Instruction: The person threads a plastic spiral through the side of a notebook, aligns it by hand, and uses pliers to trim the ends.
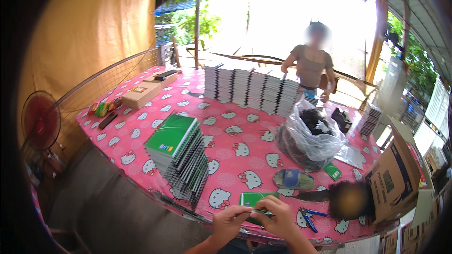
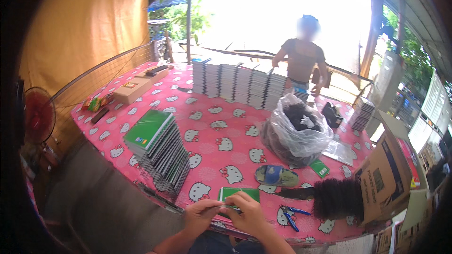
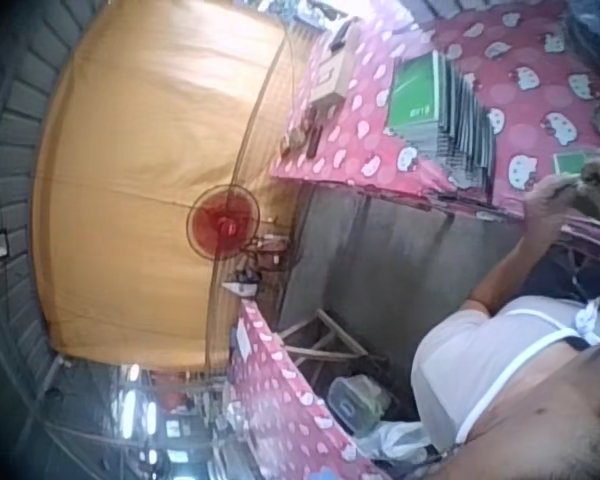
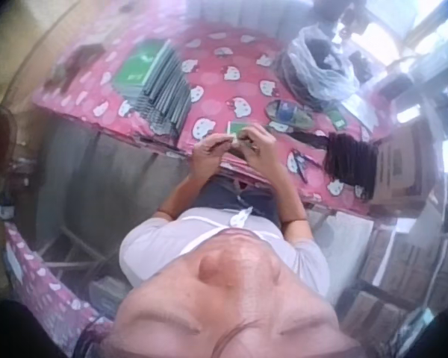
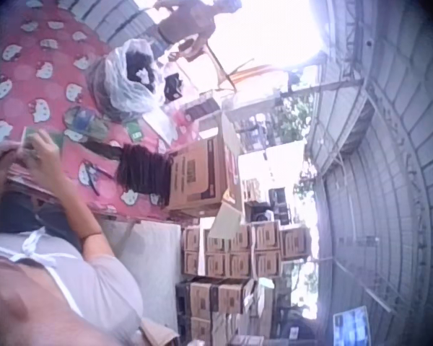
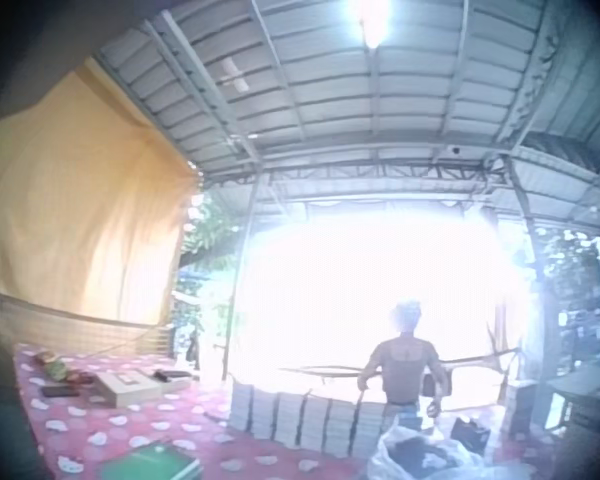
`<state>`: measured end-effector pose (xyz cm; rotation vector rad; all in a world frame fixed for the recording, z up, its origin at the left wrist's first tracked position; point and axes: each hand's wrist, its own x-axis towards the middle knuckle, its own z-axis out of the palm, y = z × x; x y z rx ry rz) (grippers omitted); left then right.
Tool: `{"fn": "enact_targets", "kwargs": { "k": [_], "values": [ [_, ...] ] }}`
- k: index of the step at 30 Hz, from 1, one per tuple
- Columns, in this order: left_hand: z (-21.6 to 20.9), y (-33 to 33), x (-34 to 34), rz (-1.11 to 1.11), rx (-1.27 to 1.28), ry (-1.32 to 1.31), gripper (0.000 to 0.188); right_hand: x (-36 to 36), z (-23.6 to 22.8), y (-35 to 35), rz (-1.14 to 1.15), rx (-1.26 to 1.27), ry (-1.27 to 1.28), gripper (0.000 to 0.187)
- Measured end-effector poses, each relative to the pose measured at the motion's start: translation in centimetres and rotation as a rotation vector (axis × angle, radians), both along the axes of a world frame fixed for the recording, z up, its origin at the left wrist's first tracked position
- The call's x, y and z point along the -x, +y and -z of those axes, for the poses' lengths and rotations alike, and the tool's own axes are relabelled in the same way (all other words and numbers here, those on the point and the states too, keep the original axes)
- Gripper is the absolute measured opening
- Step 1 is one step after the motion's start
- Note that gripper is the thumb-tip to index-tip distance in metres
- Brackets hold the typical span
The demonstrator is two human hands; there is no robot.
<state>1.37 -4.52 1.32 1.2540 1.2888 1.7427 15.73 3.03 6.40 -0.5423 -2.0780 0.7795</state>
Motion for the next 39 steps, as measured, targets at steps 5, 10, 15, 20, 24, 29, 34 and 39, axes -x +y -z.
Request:
{"fn": "enact_targets", "kwargs": {
  "k": [5,10,15,20,24,29,34,39],
  "values": [
    [-0.1,-0.3,0.9,0.093,-0.118,-0.323,0.029,1.2,0.7,-0.6,-0.029,-0.061,0.058,0.017],
    [-0.6,-1.6,2.5,-0.025,-0.092,-0.260,0.026,2.5,-1.2,-1.1,-0.141,-0.132,-0.114,0.031],
    [-4.0,-5.1,8.3,-0.561,-0.508,0.226,0.038,5.3,-8.6,1.5,-0.383,-0.350,-0.034,0.032],
    [-7.8,1.4,17.3,-0.730,-0.467,0.008,0.069,16.2,-12.8,8.6,-0.205,0.329,0.642,0.028],
    [-8.3,3.6,19.2,-0.701,-0.320,0.061,0.057,23.7,-6.5,13.0,-0.076,-0.293,0.284,0.031],
    [-9.2,5.3,18.5,-0.762,-0.296,0.089,0.040,25.2,-4.5,13.2,-0.157,0.118,0.389,0.038],
    [-6.5,3.0,19.5,-1.035,-0.554,0.177,0.036,13.7,-4.0,9.2,0.275,-0.526,0.205,0.049],
    [-5.3,-5.7,12.5,-0.651,-0.928,0.028,0.032,-4.7,6.6,6.4,0.584,0.273,-0.608,0.045]
  ]
}}
